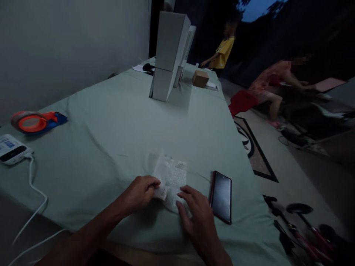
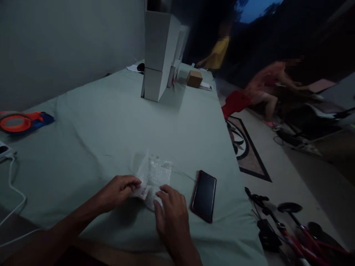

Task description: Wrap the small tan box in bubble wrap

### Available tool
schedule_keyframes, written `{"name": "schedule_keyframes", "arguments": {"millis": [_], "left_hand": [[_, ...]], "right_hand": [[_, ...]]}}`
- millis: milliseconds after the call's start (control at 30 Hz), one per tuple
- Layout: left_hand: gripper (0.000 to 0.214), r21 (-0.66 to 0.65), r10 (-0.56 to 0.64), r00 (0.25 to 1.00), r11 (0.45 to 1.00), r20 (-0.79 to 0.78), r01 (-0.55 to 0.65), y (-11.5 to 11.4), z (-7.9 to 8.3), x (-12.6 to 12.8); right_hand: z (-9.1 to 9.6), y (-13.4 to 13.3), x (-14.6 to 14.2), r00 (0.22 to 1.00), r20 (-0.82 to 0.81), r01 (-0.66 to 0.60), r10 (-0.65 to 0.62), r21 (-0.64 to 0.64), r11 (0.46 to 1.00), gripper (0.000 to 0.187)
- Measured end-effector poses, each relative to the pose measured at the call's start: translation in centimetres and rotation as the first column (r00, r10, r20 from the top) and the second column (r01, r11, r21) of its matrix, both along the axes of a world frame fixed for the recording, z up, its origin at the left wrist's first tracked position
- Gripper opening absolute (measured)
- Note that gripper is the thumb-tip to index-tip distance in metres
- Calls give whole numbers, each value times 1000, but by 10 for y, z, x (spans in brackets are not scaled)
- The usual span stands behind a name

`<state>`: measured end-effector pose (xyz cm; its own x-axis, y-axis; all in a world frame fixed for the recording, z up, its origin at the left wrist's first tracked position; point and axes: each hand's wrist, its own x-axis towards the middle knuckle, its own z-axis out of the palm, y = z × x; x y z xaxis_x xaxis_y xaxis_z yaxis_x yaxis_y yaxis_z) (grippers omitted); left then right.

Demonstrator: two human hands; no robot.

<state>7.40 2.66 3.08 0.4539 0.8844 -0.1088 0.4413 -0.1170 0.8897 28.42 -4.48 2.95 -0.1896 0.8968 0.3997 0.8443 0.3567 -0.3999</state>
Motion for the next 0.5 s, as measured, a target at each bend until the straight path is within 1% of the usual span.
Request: {"name": "schedule_keyframes", "arguments": {"millis": [33,67,133,200,267,333,433,500], "left_hand": [[29,75,-16,999,997,-47,19,-2,0,0],[28,135,-37,995,990,-88,49,-3,-1,1],[26,222,-84,984,968,-159,118,-5,-3,3],[23,289,-124,965,938,-232,190,-6,-5,6],[21,345,-129,947,910,-296,232,-7,-8,9],[18,391,-118,937,886,-328,249,-7,-9,11],[17,425,-127,934,864,-334,270,-6,-8,12],[21,430,-150,930,854,-335,292,-6,-7,11]], "right_hand": [[-7,-5,7,994,-56,87,-89,-27,996,18],[-14,-9,14,981,-104,153,-162,-86,984,21],[-27,-17,24,944,-173,239,-283,-238,942,34],[-35,-20,27,906,-206,274,-369,-377,884,47],[-39,-17,24,883,-217,279,-416,-470,838,57],[-38,-11,18,873,-213,286,-439,-506,814,62],[-37,1,7,859,-182,329,-478,-520,788,67],[-38,6,1,852,-203,313,-483,-541,780,69]]}}
